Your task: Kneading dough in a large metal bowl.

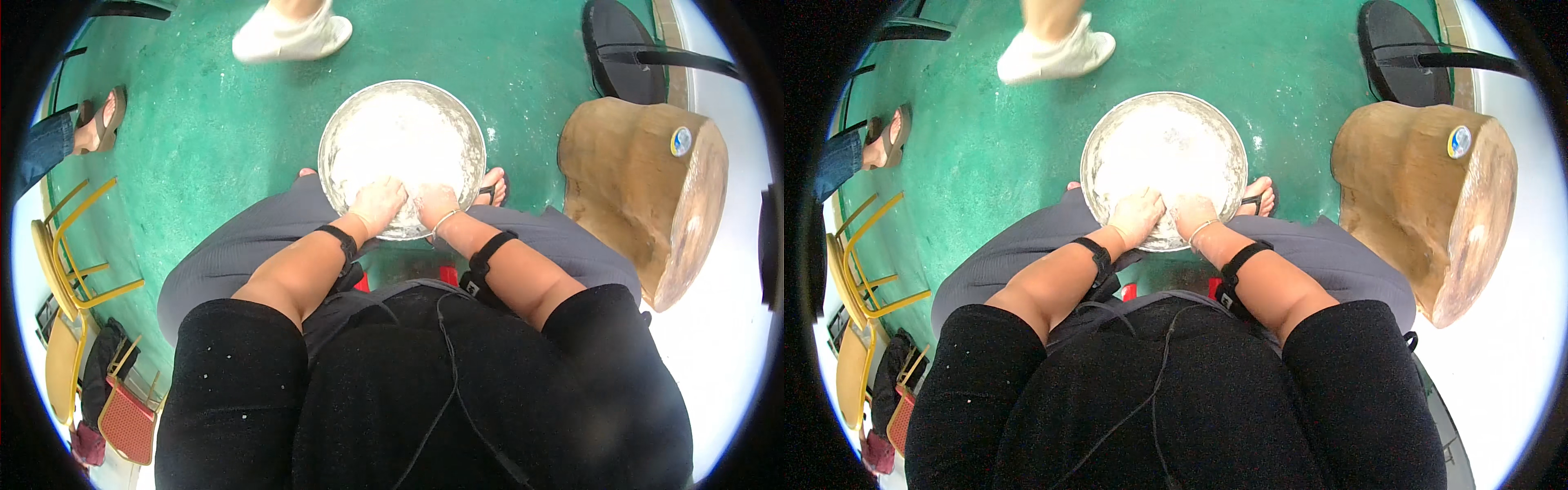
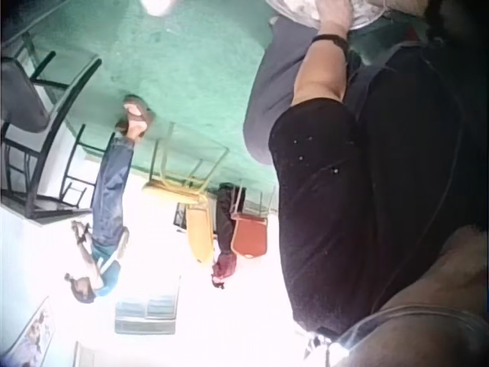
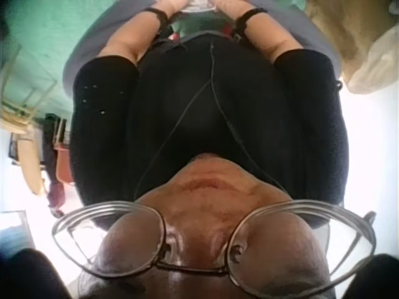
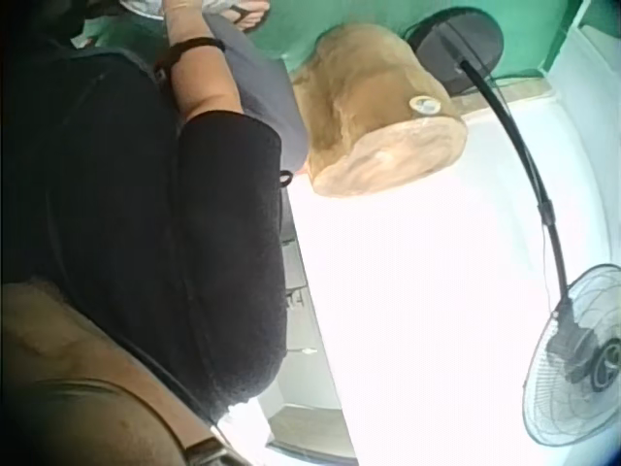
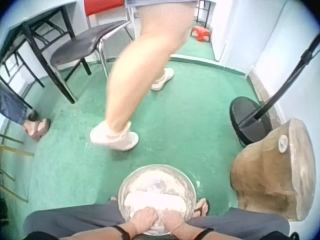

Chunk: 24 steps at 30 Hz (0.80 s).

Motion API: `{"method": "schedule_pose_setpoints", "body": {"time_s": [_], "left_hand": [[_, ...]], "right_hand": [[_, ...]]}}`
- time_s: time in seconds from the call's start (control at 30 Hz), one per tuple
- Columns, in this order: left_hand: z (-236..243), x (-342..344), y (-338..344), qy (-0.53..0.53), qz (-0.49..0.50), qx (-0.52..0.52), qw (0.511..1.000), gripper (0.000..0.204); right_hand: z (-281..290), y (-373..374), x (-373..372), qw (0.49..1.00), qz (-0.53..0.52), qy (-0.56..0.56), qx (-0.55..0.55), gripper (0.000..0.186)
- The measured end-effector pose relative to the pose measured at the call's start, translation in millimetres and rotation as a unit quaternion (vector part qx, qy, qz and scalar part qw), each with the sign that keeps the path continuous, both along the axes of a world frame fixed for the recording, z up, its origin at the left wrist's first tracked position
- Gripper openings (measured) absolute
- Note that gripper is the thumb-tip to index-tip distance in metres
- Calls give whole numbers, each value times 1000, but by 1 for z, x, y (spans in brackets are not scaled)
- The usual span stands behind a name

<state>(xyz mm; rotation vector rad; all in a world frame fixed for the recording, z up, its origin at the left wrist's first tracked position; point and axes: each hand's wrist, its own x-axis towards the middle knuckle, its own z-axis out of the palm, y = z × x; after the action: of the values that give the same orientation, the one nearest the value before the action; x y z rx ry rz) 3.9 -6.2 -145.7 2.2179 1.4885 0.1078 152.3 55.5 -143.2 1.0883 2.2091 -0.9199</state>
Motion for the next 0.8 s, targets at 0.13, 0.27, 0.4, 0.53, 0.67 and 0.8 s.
{"method": "schedule_pose_setpoints", "body": {"time_s": [0.13,0.27,0.4,0.53,0.67,0.8], "left_hand": [[-6,-6,24,10,6,-19,1000,14],[-21,-6,56,5,14,-38,999,26],[-23,-9,79,-11,35,-12,999,24],[-21,-11,84,28,147,-65,987,24],[32,3,68,11,102,-89,991,29],[18,-17,21,-157,286,111,939,25]], "right_hand": [[-16,17,-7,998,14,17,52,19],[-38,43,-11,991,-25,41,125,22],[-19,74,-31,994,-45,-61,75,22],[4,75,-42,989,4,-47,138,27],[-12,72,6,995,-41,63,64,34],[-1,82,20,967,-119,223,4,38]]}}
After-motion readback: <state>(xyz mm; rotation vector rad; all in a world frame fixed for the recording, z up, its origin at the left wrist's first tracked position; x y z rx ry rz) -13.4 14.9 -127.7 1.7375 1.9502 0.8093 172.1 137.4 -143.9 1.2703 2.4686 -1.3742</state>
